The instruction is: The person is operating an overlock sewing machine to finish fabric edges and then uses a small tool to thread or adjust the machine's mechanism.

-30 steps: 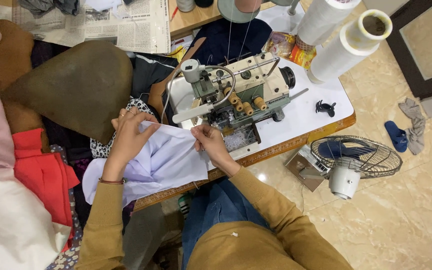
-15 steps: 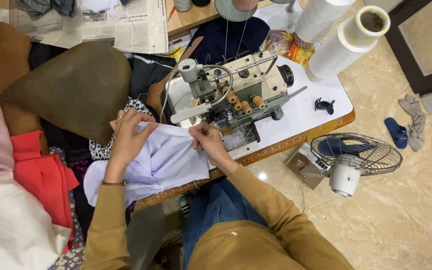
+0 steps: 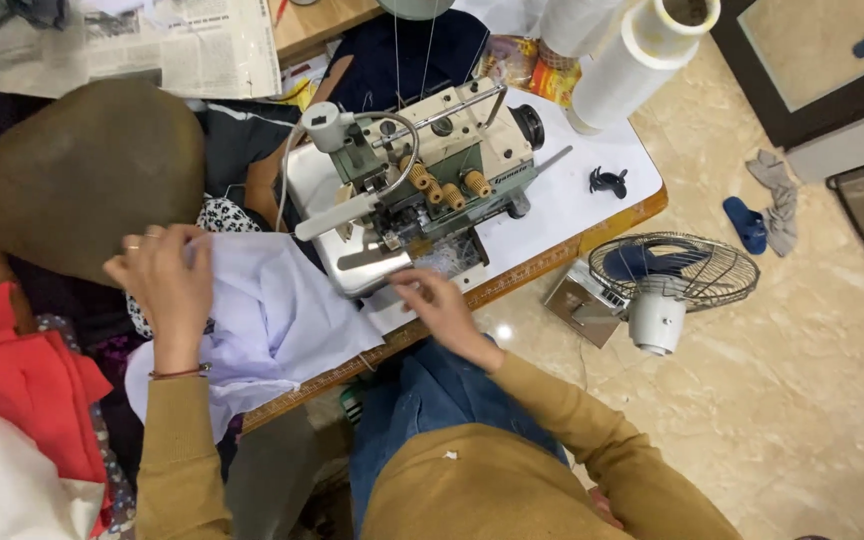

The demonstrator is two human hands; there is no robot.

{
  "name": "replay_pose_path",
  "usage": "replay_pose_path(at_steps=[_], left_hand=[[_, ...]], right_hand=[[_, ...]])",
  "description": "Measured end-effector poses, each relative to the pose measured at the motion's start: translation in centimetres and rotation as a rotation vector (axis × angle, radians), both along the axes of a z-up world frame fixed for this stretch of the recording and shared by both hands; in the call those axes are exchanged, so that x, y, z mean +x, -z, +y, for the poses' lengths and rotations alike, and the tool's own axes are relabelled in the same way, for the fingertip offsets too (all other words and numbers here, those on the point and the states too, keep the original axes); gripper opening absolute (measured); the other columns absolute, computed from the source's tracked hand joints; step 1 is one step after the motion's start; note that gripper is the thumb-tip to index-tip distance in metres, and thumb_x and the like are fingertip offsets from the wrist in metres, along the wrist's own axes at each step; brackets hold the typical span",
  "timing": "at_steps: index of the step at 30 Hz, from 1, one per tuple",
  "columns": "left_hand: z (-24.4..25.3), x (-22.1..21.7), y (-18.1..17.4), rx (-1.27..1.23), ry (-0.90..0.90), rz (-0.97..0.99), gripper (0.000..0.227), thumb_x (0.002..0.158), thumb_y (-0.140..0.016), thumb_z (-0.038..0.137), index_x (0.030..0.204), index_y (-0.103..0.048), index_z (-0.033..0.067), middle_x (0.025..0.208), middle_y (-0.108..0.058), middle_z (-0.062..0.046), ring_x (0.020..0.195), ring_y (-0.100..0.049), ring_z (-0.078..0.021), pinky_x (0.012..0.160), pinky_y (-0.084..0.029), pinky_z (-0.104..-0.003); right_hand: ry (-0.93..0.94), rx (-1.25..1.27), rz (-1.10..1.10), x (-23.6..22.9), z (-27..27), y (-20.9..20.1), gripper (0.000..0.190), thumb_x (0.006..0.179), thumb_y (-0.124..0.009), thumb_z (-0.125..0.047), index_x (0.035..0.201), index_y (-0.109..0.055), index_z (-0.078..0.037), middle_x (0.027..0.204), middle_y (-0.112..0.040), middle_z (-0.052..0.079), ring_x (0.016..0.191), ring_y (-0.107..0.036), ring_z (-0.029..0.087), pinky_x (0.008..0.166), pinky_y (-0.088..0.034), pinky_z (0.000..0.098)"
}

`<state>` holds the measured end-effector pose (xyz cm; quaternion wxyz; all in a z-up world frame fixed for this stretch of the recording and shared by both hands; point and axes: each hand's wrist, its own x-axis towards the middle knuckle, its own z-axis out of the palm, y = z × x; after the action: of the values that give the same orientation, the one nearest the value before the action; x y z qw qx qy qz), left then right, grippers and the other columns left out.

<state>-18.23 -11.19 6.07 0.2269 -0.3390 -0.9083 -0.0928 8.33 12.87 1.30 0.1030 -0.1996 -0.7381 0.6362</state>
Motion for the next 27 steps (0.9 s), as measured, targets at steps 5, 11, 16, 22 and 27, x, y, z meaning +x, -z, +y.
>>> replay_pose_path(at_steps=[5, 11, 16, 22, 27], left_hand=[[2.2, 2.3, -2.5, 0.112, -0.112, -0.028, 0.021, 0.093, -0.087, 0.024, 0.109, -0.076, 0.0169, 0.113, -0.060, -0.010, 0.113, -0.047, -0.0341, 0.088, -0.030, -0.047], [5.1, 11.3, -4.6, 0.264, -0.035, -0.293, 0.025, 0.095, -0.079, 0.025, 0.116, -0.069, 0.0157, 0.117, -0.053, -0.011, 0.123, -0.039, -0.0379, 0.103, -0.023, -0.054], [5.5, 16.9, -3.1, 0.391, -0.014, -0.366, 0.018, 0.092, -0.080, 0.024, 0.107, -0.070, 0.0207, 0.115, -0.055, -0.002, 0.122, -0.040, -0.0292, 0.105, -0.024, -0.050], [2.1, 17.4, 3.9, 0.305, -0.032, -0.124, 0.017, 0.097, -0.076, 0.021, 0.113, -0.071, 0.0176, 0.119, -0.057, -0.003, 0.123, -0.042, -0.0264, 0.103, -0.025, -0.046], [-1.5, 16.7, 7.0, 0.127, -0.311, 0.002, 0.054, 0.099, -0.073, 0.044, 0.141, -0.060, 0.0117, 0.153, -0.043, -0.019, 0.143, -0.029, -0.0406, 0.108, -0.016, -0.063]], right_hand=[[0.270, 0.426, 0.278, -3.2, 2.7, -0.1, 0.016, 0.100, -0.067, -0.019, 0.112, -0.071, -0.008, 0.101, -0.070, 0.007, 0.086, -0.061, 0.016, 0.077, -0.051, 0.0290], [0.456, 0.396, 0.418, -8.1, 2.0, -1.2, 0.016, 0.094, -0.077, -0.007, 0.110, -0.074, -0.006, 0.074, -0.060, 0.002, 0.066, -0.058, 0.012, 0.059, -0.049, 0.0252], [0.547, 0.437, 0.477, -9.8, 2.0, 0.0, 0.017, 0.090, -0.081, -0.006, 0.106, -0.073, -0.006, 0.071, -0.062, 0.005, 0.065, -0.061, 0.015, 0.057, -0.051, 0.0266], [0.525, 0.458, 0.478, -10.0, 2.3, 2.5, 0.002, 0.097, -0.072, -0.005, 0.098, -0.071, -0.006, 0.077, -0.065, 0.004, 0.072, -0.065, 0.017, 0.061, -0.054, 0.0278], [0.444, 0.245, 0.436, -7.5, 2.0, 1.8, 0.004, 0.105, -0.059, -0.006, 0.101, -0.061, -0.006, 0.084, -0.064, 0.007, 0.070, -0.064, 0.018, 0.061, -0.052, 0.0297]])
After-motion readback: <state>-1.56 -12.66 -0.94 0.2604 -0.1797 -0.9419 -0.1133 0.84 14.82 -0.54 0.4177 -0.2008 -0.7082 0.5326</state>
